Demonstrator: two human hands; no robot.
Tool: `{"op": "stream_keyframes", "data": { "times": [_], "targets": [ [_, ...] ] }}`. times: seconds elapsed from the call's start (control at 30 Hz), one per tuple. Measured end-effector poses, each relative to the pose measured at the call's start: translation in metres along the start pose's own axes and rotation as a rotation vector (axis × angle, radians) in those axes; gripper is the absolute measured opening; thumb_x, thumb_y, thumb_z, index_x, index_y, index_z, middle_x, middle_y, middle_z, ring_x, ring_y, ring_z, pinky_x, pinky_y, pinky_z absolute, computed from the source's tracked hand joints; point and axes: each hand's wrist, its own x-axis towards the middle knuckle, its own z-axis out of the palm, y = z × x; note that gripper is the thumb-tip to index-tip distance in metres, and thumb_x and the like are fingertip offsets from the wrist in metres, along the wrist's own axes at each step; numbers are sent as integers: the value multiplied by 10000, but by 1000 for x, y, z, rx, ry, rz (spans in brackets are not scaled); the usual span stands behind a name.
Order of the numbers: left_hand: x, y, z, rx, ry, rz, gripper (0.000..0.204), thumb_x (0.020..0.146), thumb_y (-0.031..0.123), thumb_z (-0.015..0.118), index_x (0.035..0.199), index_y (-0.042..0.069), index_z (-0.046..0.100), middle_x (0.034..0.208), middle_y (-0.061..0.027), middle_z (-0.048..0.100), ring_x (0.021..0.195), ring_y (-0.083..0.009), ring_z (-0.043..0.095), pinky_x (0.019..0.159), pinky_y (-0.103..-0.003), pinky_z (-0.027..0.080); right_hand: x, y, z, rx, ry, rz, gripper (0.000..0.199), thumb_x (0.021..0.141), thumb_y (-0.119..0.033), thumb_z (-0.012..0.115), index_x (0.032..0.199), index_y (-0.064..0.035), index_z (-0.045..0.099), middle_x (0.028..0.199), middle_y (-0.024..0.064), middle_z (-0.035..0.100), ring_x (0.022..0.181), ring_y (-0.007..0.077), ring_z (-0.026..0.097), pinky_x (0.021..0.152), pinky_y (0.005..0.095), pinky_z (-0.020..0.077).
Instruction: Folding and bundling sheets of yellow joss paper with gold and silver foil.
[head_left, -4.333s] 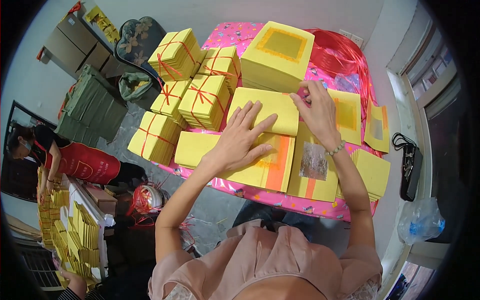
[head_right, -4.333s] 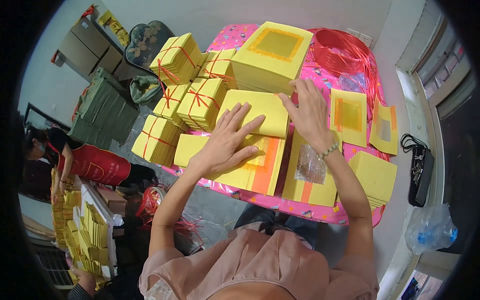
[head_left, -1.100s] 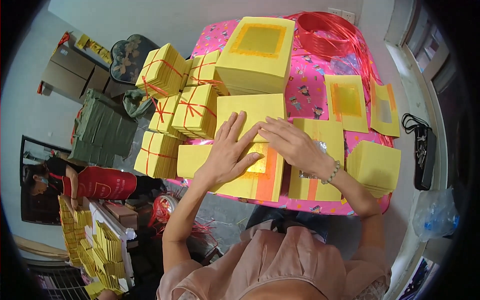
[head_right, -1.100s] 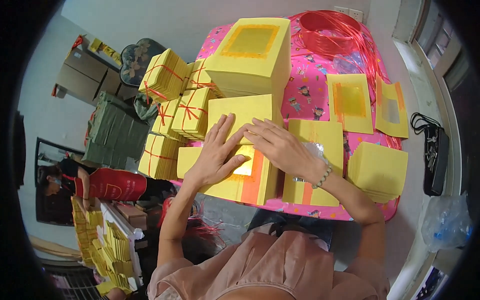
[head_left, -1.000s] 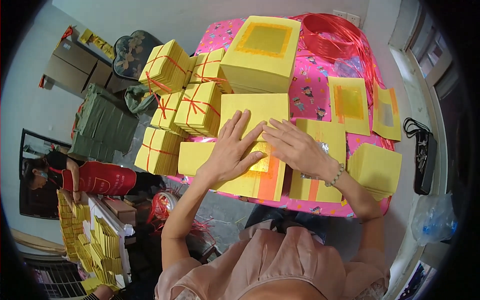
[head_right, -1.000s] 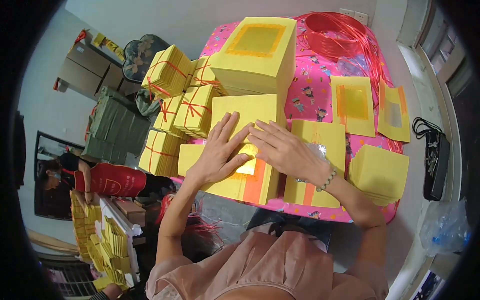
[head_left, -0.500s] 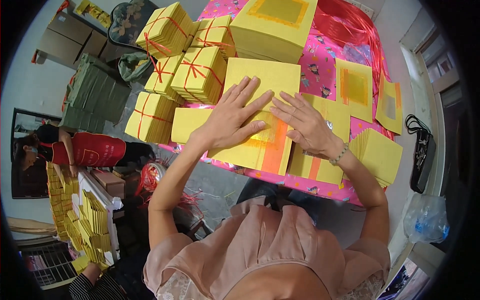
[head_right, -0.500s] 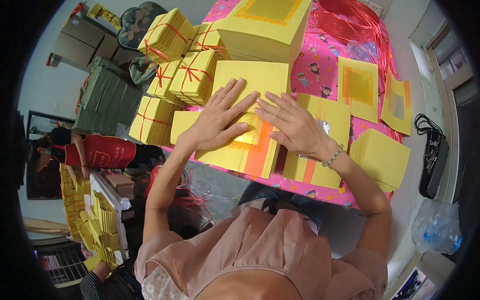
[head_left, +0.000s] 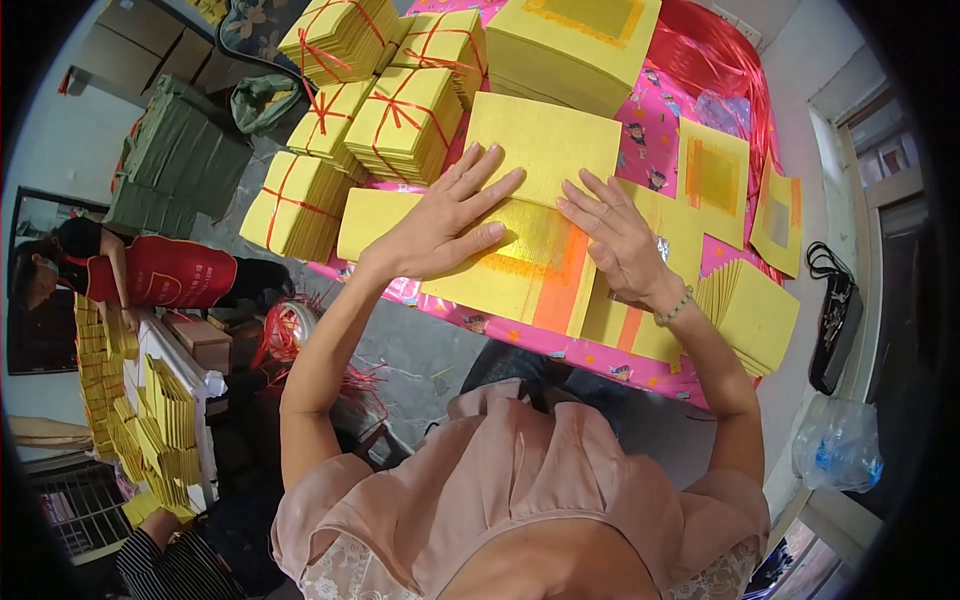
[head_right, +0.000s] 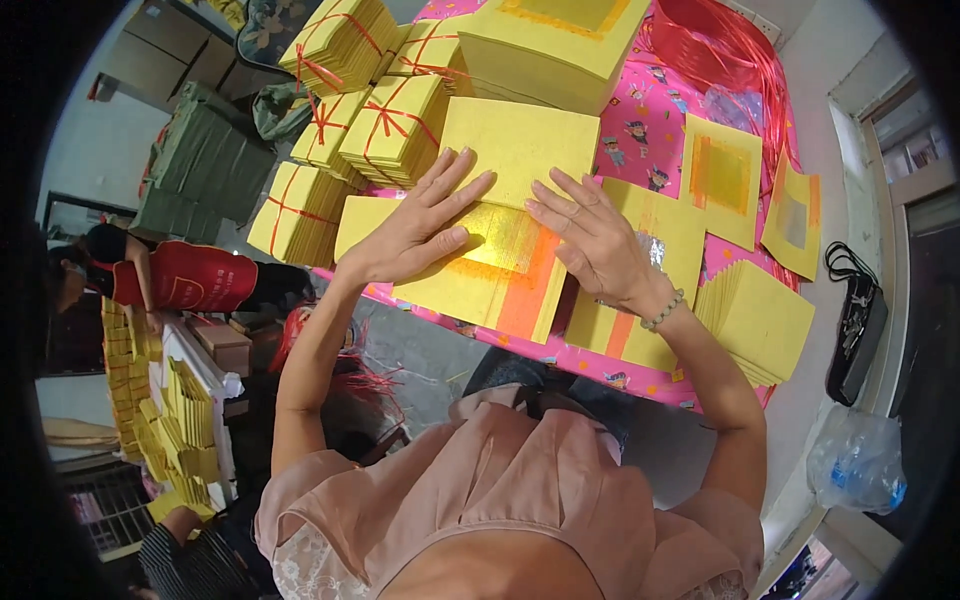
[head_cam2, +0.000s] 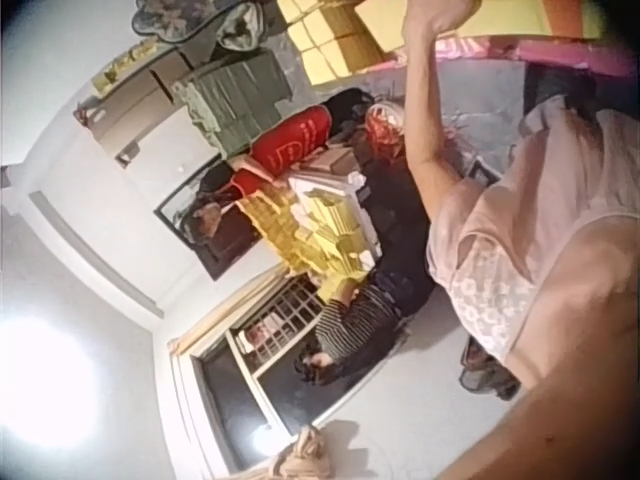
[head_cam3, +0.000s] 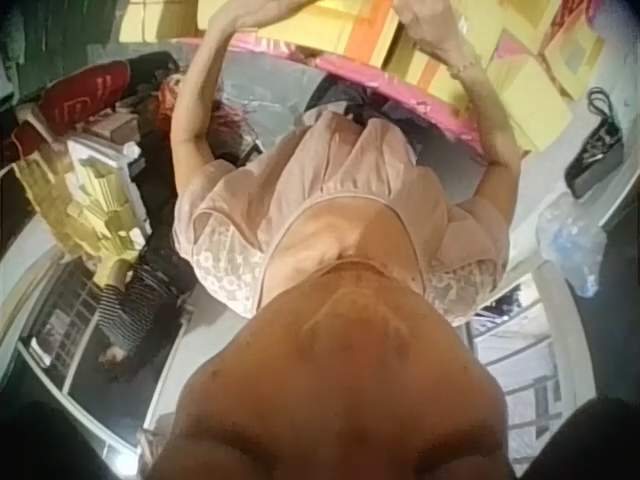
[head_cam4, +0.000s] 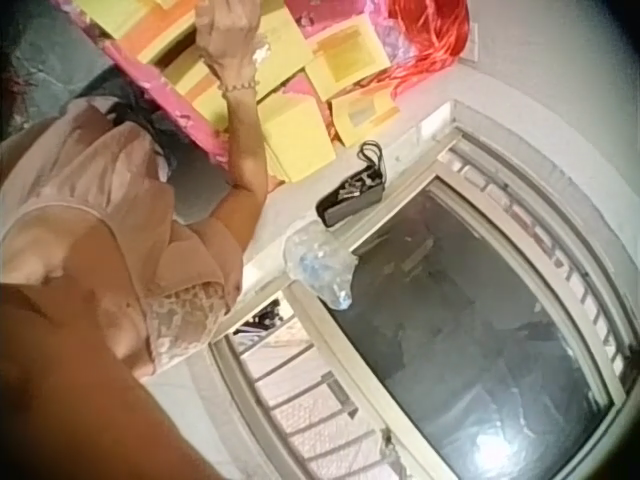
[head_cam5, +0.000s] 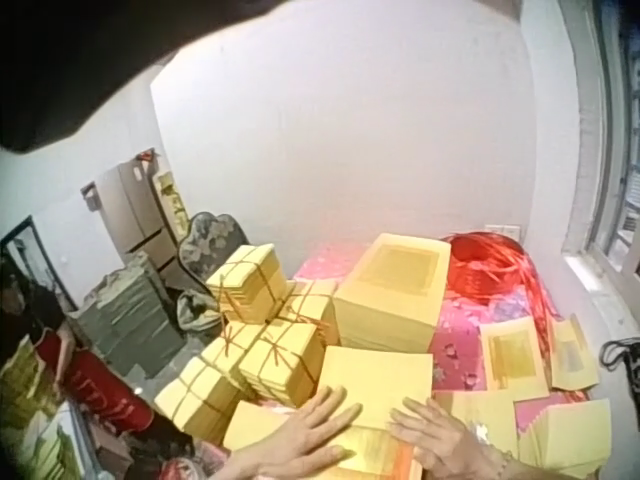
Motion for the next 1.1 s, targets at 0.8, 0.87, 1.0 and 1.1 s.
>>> {"op": "stream_keyframes", "data": {
  "times": [0.8,0.87,1.0,1.1],
  "targets": [
    [-16,-15,-3,-699,479,-437,555,996,369,634,1401,0,545,1159,-90,684,1010,-117,622,855,-264,494,41,-26,-12,-464,142,-159,210,860,-66,667,1061,-8,669,991,133,722,963,283,729,791,345,617],
    [-16,-5,-8,-797,416,-541,579,980,374,654,1390,-21,548,1117,-72,689,934,-98,617,780,-250,492,42,-39,-8,-474,131,-179,203,853,-58,655,1049,-4,669,985,128,722,958,270,733,786,340,619],
    [-30,-9,-5,-808,387,-623,566,959,338,684,1378,-21,557,1076,-52,693,857,-75,600,698,-240,476,42,-78,12,-492,109,-286,198,836,-77,649,1013,11,662,1006,107,720,974,248,730,801,320,608],
    [-46,-8,-3,-882,457,-543,527,931,251,728,1354,-20,571,1100,-37,694,866,-71,622,705,-230,497,37,-100,20,-419,68,-242,198,834,-84,646,1015,-6,670,1027,104,716,989,248,724,824,326,597]
  ]
}}
